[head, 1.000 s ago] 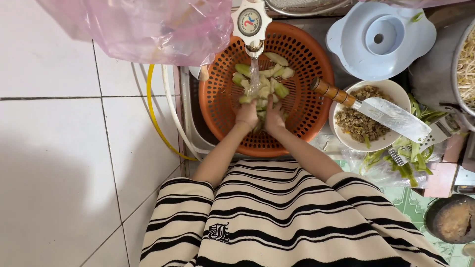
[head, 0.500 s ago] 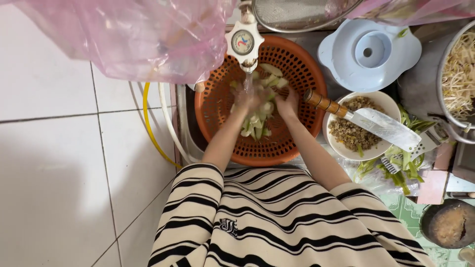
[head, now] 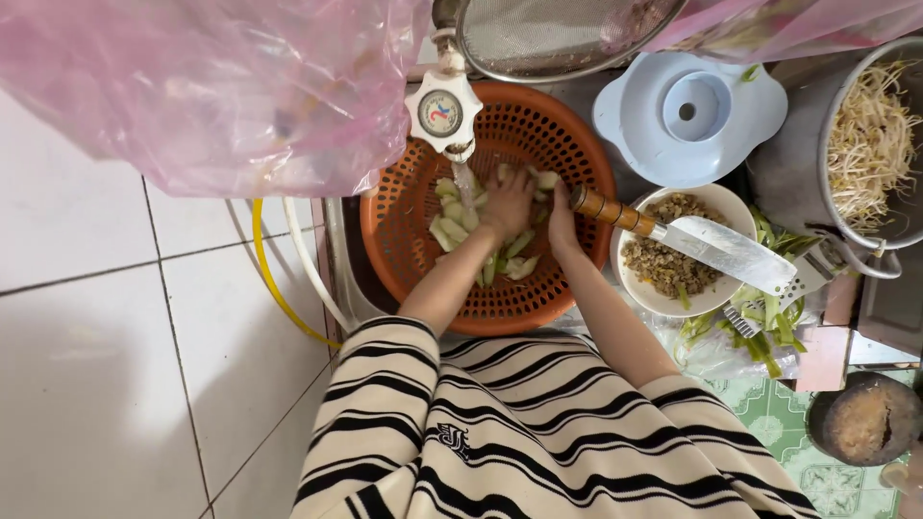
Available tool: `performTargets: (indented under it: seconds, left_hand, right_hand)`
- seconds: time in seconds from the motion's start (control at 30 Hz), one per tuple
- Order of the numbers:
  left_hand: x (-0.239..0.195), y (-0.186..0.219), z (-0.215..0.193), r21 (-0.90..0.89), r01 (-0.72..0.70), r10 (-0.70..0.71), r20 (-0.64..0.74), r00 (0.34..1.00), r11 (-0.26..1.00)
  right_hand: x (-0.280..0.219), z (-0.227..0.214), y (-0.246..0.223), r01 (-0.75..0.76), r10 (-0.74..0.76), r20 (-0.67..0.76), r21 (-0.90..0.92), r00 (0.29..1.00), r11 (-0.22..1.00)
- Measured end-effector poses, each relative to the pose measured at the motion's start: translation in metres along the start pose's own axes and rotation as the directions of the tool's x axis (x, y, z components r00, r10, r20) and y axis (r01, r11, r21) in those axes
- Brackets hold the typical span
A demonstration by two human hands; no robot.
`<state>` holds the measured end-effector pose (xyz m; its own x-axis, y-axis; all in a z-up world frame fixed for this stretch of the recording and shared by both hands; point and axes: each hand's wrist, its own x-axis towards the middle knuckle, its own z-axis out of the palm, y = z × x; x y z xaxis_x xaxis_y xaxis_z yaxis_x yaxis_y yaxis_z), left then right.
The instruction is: The person cuts a green gourd into chunks over a colander in the sink, rinses the pieces under the tap, and transfers them to a pot of boiling water. They fry tofu blocks in a pan with chopsticks, add oil, and stir the boiling vegetables.
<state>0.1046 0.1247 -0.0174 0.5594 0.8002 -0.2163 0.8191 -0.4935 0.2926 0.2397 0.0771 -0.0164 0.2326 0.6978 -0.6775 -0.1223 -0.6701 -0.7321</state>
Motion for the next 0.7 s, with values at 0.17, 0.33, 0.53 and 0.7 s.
performTargets:
  seconds: [0.17,0.33,0.53,0.7]
  left_hand:
    - [0.0,-0.053,0.06,-0.11,-0.001,0.023,0.195,0.98,0.994]
    - [-0.072,-0.076,-0.016,-0.201,0.409,-0.375,0.185,0.908,0.89]
    - [-0.11,-0.026,0.041,-0.375,0.643,-0.58,0.278,0.765,0.668]
    - [-0.094,-0.039,0.06,-0.645,0.631,-0.607,0.31,0.732,0.431]
  right_hand:
    - [0.002,0.017,-0.003,0.225,-0.205,0.096,-0.333,0.974,0.916]
    - [0.005,0.037,0.004,0.227,-0.169,0.153,-0.719,0.974,0.657]
    - [-0.016,0.071,0.043,-0.175,0.16,-0.087,-0.701,0.983,0.691]
    - [-0.017,0.078,0.061,-0.181,0.244,0.159,-0.33,0.957,0.927]
